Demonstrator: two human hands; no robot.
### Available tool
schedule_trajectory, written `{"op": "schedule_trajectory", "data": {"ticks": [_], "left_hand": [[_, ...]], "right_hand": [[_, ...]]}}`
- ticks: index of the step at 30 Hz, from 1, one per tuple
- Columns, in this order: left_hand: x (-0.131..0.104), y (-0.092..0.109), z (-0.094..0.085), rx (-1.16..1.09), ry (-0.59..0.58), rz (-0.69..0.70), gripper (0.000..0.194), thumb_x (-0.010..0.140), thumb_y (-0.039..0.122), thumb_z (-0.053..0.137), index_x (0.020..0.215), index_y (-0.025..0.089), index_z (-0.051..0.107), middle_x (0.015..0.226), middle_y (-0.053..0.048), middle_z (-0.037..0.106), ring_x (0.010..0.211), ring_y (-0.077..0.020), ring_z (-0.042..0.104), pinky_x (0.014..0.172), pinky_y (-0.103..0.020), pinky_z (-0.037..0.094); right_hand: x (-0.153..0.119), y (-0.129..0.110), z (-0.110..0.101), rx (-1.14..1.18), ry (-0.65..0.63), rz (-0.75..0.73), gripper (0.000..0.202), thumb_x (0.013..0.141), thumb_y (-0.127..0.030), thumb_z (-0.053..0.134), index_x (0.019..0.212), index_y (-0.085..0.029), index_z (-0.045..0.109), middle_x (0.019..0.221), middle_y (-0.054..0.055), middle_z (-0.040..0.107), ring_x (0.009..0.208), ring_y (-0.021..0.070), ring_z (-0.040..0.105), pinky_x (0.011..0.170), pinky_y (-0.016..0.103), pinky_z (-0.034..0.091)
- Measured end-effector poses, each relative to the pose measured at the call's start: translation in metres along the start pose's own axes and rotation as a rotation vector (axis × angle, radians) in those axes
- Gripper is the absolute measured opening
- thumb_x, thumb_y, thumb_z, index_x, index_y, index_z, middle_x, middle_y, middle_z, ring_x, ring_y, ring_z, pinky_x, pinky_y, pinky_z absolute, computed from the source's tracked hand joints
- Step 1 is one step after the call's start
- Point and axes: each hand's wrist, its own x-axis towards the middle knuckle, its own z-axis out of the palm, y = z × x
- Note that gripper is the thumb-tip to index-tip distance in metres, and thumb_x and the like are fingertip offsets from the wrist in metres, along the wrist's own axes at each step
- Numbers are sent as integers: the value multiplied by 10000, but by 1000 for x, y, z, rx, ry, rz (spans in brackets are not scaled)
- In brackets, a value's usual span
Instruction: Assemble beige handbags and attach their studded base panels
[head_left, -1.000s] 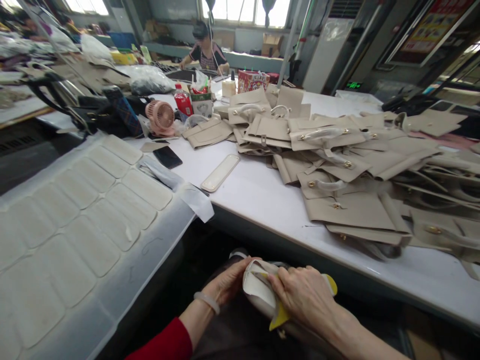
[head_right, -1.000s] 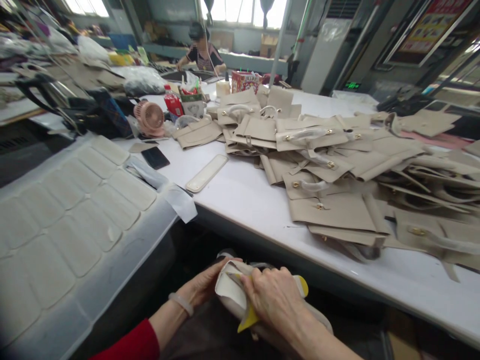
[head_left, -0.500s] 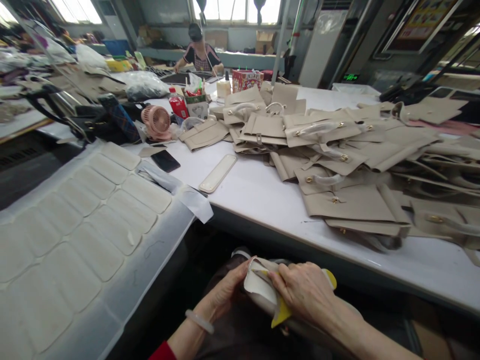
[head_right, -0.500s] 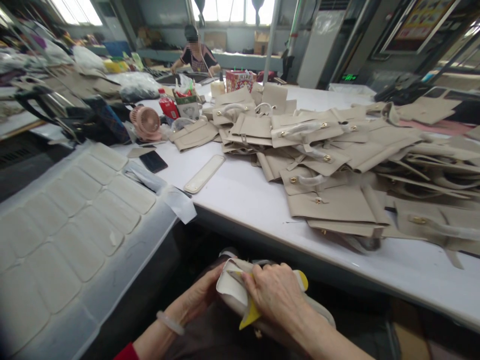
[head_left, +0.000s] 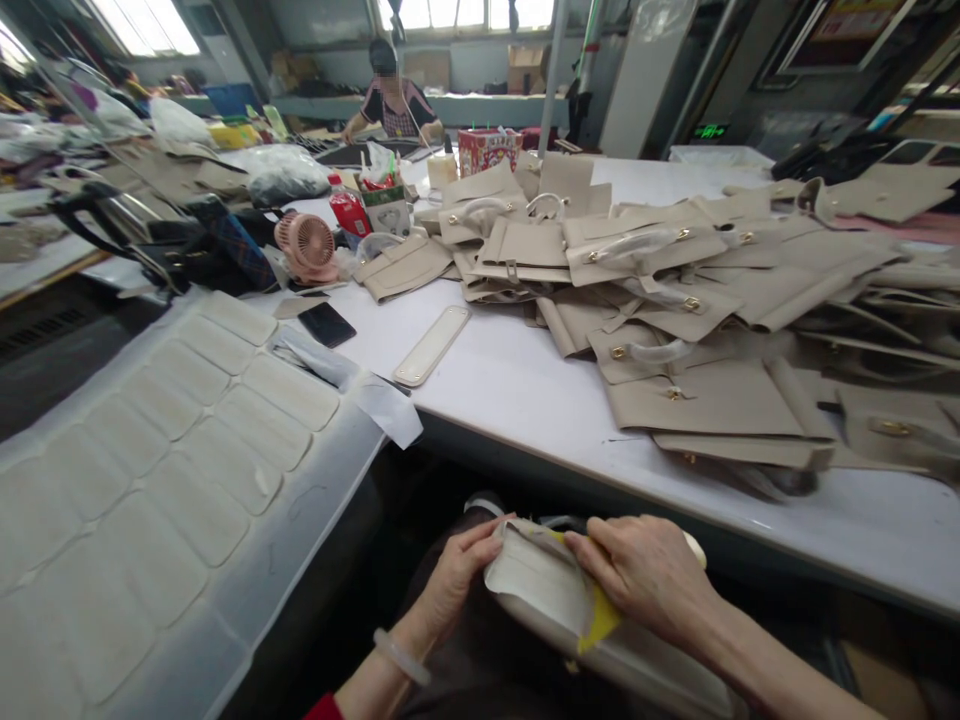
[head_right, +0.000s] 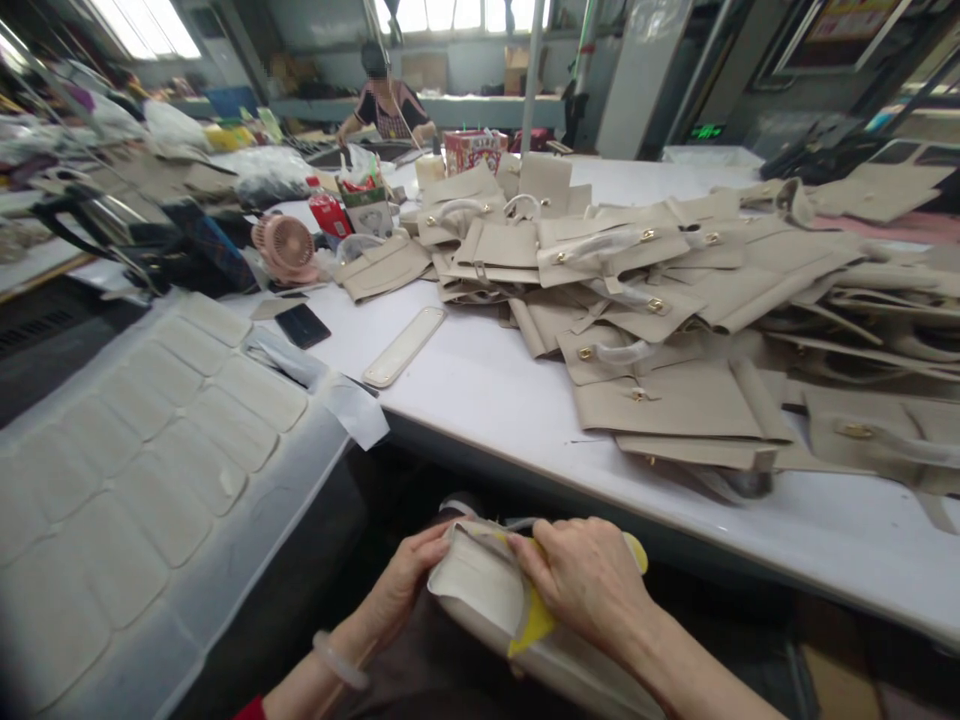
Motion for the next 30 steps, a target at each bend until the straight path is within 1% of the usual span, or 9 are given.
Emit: {"op": "schedule_trajectory", "data": {"ticks": [5, 9, 12, 15, 19, 22, 24, 27, 30], "left_hand": [[0, 0, 0, 118, -16, 59, 437, 826, 437, 664, 1151, 148, 705, 1009, -82, 695, 951, -239, 587, 819, -295, 439], [2, 1, -1, 152, -32, 65, 417, 836, 471, 629, 1088, 145, 692, 930, -54, 644, 876, -208, 546, 767, -282, 413], [2, 3, -2, 181, -47, 58, 400, 836, 492, 618, 1016, 139, 676, 903, -45, 609, 841, -193, 516, 750, -281, 398], [1, 4, -3, 178, -73, 38, 388, 839, 500, 614, 966, 136, 659, 890, -43, 592, 834, -191, 508, 759, -287, 394], [2, 2, -4, 150, -75, 45, 356, 875, 461, 593, 1011, 138, 655, 901, -40, 591, 848, -189, 516, 763, -283, 391], [3, 0, -5, 163, -68, 71, 353, 884, 438, 589, 1056, 139, 661, 943, -43, 602, 867, -189, 519, 774, -278, 386], [3, 0, -5, 174, -58, 85, 349, 877, 439, 592, 1037, 138, 664, 947, -43, 605, 858, -184, 511, 770, -276, 382], [3, 1, -4, 203, -40, 91, 340, 862, 448, 596, 975, 135, 663, 915, -40, 603, 835, -184, 501, 759, -281, 377], [4, 2, -4, 236, -4, 91, 358, 835, 469, 613, 936, 130, 668, 914, -54, 619, 866, -211, 511, 781, -300, 378]], "right_hand": [[27, 2, 14, 20, 15, -13, 512, 1014, -504, 333, 714, -224, 640, 714, 53, 717, 682, 216, 671, 599, 315, 270], [44, 2, 22, 106, -78, 22, 587, 1026, -516, 289, 701, -220, 677, 697, 50, 726, 653, 198, 674, 555, 300, 244], [47, 2, 24, 131, -114, -8, 624, 1037, -509, 247, 708, -228, 696, 707, 42, 734, 659, 192, 680, 553, 291, 259], [47, 2, 26, 97, -75, -35, 597, 1036, -504, 264, 730, -220, 692, 716, 53, 732, 665, 199, 673, 586, 295, 284], [52, 2, 21, 62, -8, -97, 498, 1027, -462, 355, 742, -204, 672, 739, 50, 725, 723, 187, 657, 661, 297, 310], [64, 1, 12, 70, 82, -196, 478, 1018, -463, 404, 708, -193, 647, 715, 34, 705, 746, 171, 629, 712, 312, 294], [77, -3, 5, 78, 141, -292, 481, 1012, -467, 422, 683, -187, 632, 692, 29, 694, 734, 163, 606, 720, 327, 274], [99, -11, -2, 67, 181, -463, 495, 1004, -474, 432, 652, -185, 625, 662, 31, 684, 688, 151, 568, 724, 343, 257], [120, -19, -4, 43, 190, -652, 533, 1001, -486, 418, 609, -186, 621, 608, 34, 671, 635, 148, 531, 725, 358, 254]]}}
